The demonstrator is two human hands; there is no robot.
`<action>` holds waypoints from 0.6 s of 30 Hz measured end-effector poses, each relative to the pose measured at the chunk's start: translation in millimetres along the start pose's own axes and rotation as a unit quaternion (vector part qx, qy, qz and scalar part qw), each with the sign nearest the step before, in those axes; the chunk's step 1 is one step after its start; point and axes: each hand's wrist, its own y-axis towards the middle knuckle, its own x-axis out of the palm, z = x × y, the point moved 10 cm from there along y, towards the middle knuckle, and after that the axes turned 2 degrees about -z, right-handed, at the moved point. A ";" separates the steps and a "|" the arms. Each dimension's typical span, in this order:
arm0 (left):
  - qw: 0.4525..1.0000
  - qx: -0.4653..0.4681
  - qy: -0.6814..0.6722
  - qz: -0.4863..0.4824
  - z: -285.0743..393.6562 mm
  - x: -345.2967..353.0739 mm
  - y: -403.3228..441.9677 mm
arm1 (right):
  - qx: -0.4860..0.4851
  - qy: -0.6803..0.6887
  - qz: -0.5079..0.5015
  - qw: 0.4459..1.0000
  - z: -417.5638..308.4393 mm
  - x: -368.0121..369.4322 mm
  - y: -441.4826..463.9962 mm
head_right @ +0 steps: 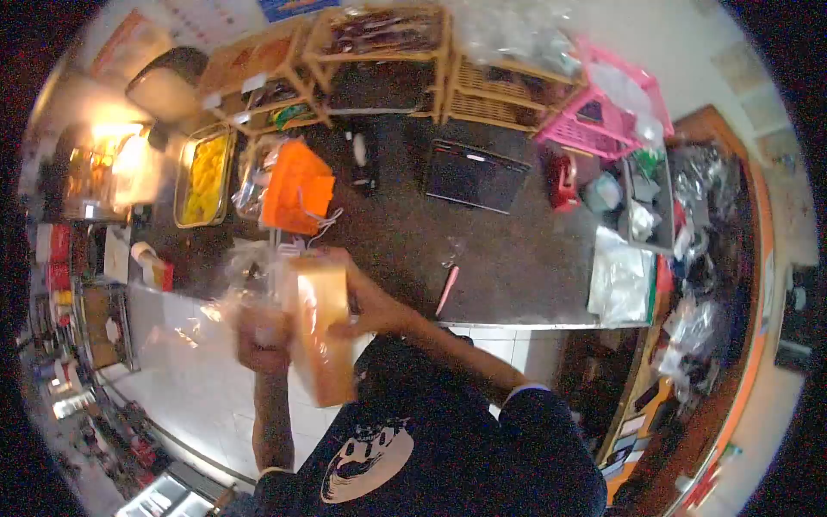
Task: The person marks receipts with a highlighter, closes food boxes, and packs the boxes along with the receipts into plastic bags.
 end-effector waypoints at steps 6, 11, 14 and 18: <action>0.988 0.059 -0.018 0.141 111.9 19.1 -29.2 | -0.246 -0.198 -0.041 0.948 -119.1 30.7 -48.8; 0.829 0.194 0.463 -0.245 118.4 86.5 -41.4 | -0.119 -0.173 0.036 0.977 -16.0 3.4 -36.5; 0.765 0.146 0.514 -0.360 70.0 111.5 -16.8 | -0.024 0.115 0.046 0.992 72.8 -1.5 -33.2; 0.801 0.073 0.473 -0.360 38.9 107.2 16.4 | 0.158 0.492 -0.045 0.855 171.2 18.2 -40.1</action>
